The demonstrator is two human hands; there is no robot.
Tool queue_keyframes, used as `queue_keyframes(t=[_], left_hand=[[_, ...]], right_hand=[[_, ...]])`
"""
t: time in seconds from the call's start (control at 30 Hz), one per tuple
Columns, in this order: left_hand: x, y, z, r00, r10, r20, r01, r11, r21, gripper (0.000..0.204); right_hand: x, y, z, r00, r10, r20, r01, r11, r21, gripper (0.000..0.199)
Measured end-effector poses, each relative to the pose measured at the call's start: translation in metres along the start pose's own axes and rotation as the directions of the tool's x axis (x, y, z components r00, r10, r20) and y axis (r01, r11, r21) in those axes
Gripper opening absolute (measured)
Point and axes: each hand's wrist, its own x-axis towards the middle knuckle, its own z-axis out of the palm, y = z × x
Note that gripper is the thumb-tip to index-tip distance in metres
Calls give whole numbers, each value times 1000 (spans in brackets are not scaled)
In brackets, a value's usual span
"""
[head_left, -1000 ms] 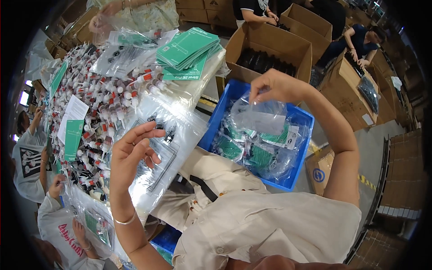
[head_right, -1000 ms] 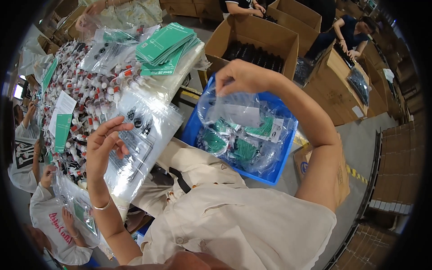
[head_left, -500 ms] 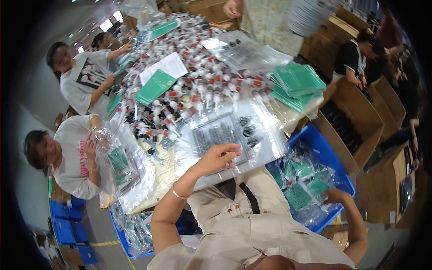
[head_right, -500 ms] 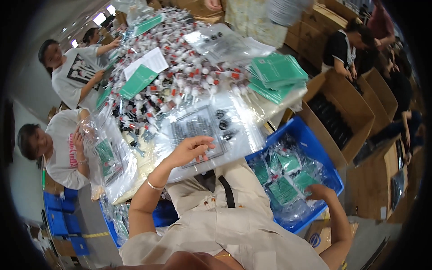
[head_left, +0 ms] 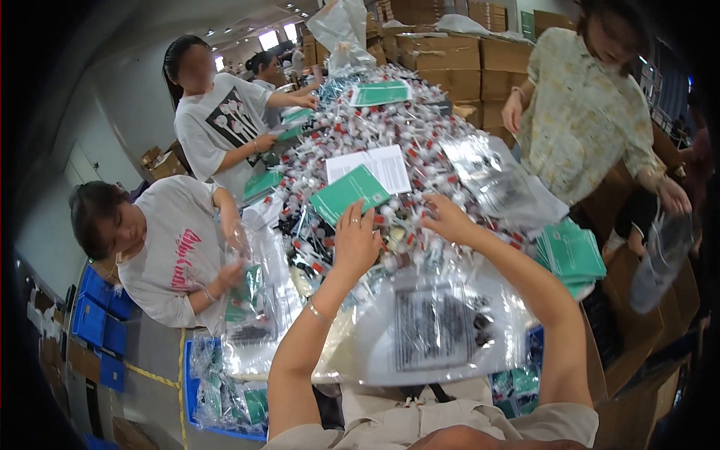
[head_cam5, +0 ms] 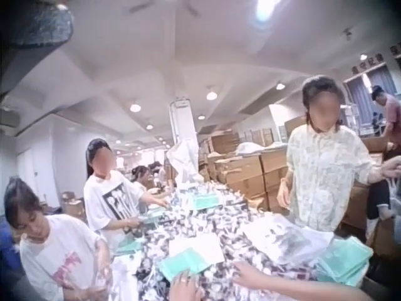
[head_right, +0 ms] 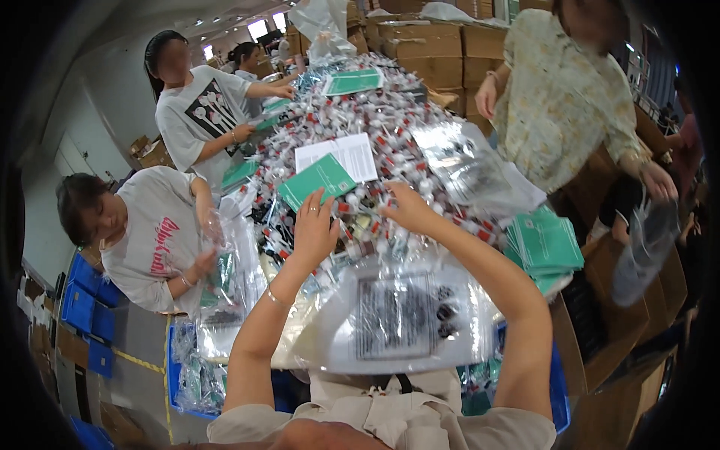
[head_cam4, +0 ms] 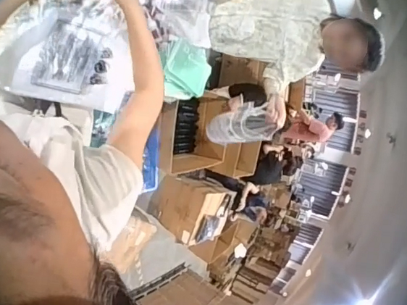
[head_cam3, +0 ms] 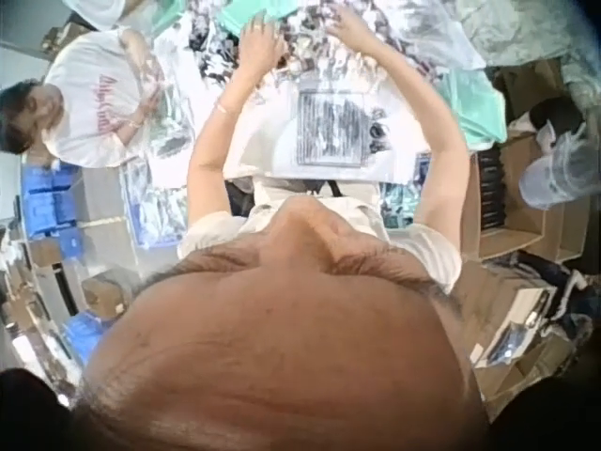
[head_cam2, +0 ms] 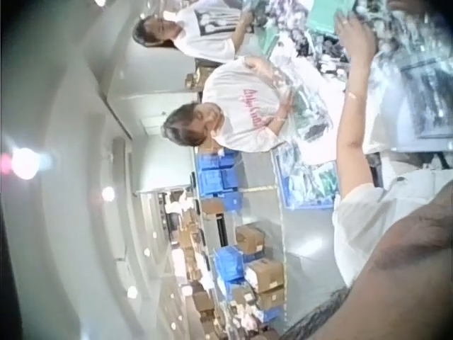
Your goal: Packing small electronic accessories into plastic bags with manuals on a factory assembly line.
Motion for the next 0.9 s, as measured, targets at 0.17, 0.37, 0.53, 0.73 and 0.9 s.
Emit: queue_keyframes(t=[0.17,0.37,0.53,0.73,0.9], left_hand=[[62,-76,20,973,-220,72,200,955,218,73],[92,-134,27,747,-400,531,305,916,261,40],[120,-162,36,862,-194,468,237,971,-32,14],[134,-206,61,943,14,332,174,829,-531,15],[140,-231,49,891,-258,375,455,528,-717,10]], right_hand=[[120,50,52,944,327,-49,-329,944,-38,65],[146,71,68,886,463,-31,-429,843,325,48],[158,76,59,968,193,159,-248,822,512,26],[195,46,41,949,-55,312,-75,918,390,18],[265,108,29,998,-66,16,66,997,37,30]])
